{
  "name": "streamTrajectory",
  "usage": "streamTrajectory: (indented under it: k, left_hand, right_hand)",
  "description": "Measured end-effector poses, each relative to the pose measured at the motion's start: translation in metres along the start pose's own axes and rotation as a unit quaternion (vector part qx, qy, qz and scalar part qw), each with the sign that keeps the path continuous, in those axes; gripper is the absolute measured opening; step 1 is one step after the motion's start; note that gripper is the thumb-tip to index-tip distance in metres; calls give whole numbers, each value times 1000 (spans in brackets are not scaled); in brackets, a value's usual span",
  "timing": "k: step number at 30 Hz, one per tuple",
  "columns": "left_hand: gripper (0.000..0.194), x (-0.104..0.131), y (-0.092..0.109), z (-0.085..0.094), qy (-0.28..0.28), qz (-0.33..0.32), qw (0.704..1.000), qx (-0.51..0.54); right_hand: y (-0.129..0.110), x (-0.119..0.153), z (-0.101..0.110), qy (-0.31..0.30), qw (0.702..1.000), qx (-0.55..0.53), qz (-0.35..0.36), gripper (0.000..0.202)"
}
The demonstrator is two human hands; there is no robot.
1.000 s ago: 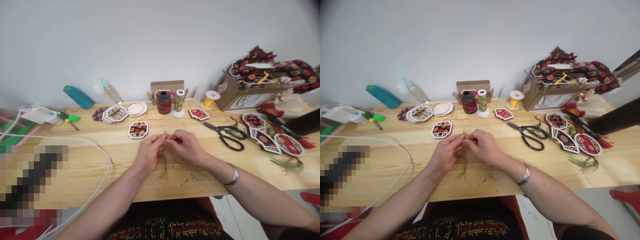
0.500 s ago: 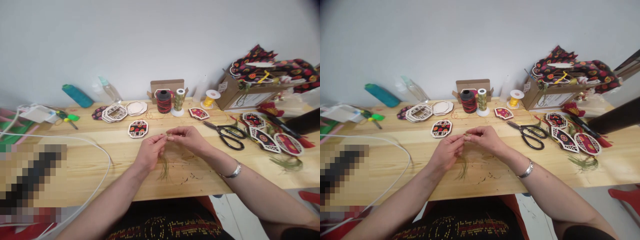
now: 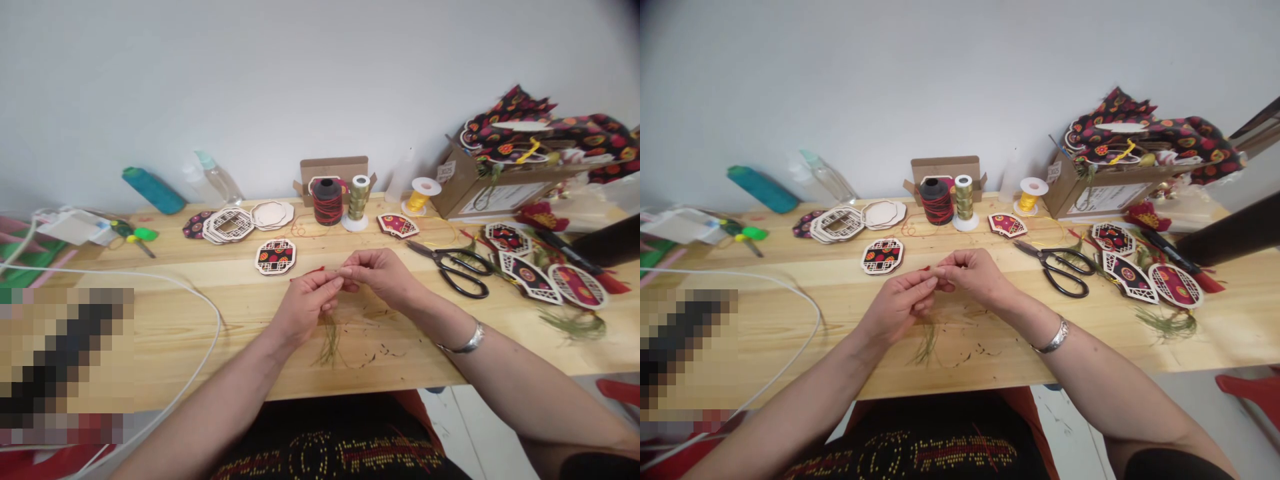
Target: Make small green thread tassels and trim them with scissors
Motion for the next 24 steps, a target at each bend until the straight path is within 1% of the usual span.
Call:
streamTrajectory:
  k: [3, 5, 9, 15, 19, 22, 24]
  left_hand:
    - [24, 0, -1, -3, -12, 13, 1000, 21]
    - [24, 0, -2, -2, -6, 21, 1000, 22]
    - [23, 0, -2, 0, 3, 23, 1000, 10]
    - [20, 0, -3, 1, 10, 18, 1000, -1]
    - [18, -1, 1, 3, 24, 0, 1000, 15]
    - [17, -1, 3, 5, 33, -8, 999, 28]
    - [16, -1, 4, 6, 36, -12, 999, 33]
  right_hand:
    - [-3, 1, 3, 13, 1000, 27, 2, 23]
    - [-4, 1, 5, 21, 999, 36, 7, 21]
    - [-3, 1, 3, 10, 999, 40, 15, 20]
    - [-1, -1, 8, 31, 997, 60, 29, 19]
    - [2, -2, 8, 23, 997, 63, 31, 25]
    - [9, -3, 9, 19, 999, 43, 3, 38]
    - [13, -3, 8, 7, 1000, 27, -12, 39]
Point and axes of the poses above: each hand's wrist, its own x-axis away from the middle knuckle, its own z-axis out of the back of the hand, y = z × x, the point moved 9 cm from there along -x, towards the middle knuckle, and after that the axes turned 4 degrees about z, right-handed, at the moved point
